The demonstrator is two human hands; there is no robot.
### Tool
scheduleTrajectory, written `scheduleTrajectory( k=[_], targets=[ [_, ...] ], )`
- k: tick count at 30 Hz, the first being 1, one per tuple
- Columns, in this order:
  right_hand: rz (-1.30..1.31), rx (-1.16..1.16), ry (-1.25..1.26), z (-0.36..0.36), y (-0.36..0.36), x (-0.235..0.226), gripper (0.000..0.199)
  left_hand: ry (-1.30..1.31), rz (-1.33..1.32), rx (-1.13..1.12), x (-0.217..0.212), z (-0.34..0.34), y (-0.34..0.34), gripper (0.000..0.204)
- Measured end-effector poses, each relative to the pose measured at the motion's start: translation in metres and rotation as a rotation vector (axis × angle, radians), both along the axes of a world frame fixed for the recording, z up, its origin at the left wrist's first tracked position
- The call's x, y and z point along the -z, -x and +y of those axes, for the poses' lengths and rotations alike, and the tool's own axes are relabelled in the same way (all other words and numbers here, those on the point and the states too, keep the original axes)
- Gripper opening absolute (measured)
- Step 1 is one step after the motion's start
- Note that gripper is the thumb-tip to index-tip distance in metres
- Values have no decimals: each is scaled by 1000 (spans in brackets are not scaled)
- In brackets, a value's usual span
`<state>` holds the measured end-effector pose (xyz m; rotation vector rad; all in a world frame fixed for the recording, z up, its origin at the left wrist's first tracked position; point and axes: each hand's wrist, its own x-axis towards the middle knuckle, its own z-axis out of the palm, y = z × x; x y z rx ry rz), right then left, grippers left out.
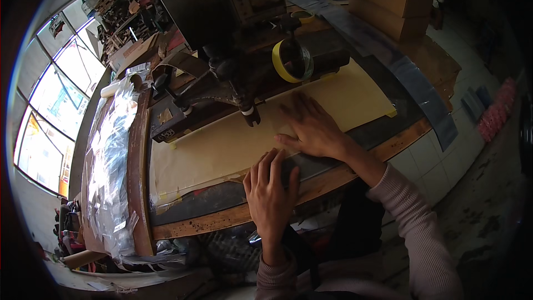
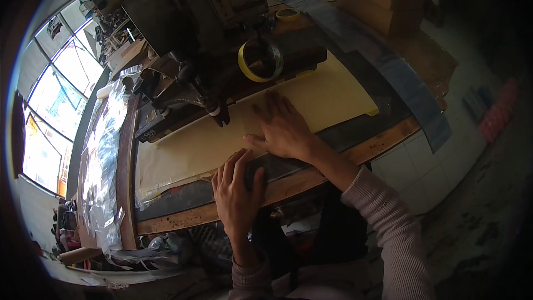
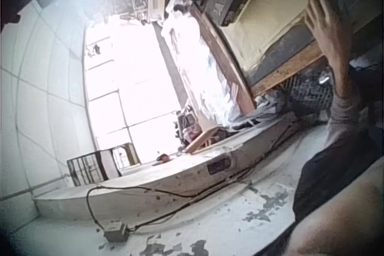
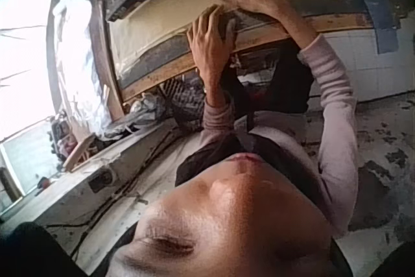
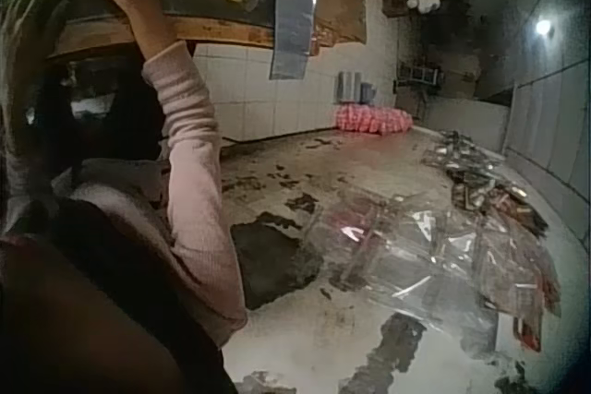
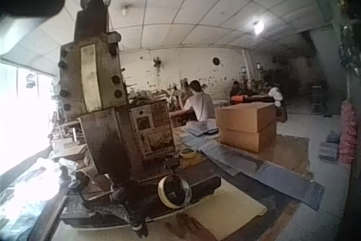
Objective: The person tapes a transparent plastic sheet to a large wooden board on a machine, using strips of tape and applying pressure by hand.
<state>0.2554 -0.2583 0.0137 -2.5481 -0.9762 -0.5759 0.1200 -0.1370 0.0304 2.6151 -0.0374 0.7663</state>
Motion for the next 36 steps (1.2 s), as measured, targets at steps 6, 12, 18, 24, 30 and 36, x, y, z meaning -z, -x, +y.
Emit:
scheduleTrajectory(
  k=[6,12,18,24,30,36],
  targets=[
    [0,2,-6,1,-2,0,69,-1,4,4,-1,0,1,35],
    [17,2,-12,2,-3,-1,69,1,7,-2,-1,0,1,36],
    [35,-9,-114,1,-5,-1,66,12,2,2,-2,-2,1,36],
    [92,37,-59,4,5,-17,58,-7,-1,7,0,2,0,36],
    [-43,67,-48,0,10,-7,55,4,-1,16,-1,1,1,36],
    [-58,75,-44,1,10,-3,55,4,2,9,0,1,0,36]
  ],
)
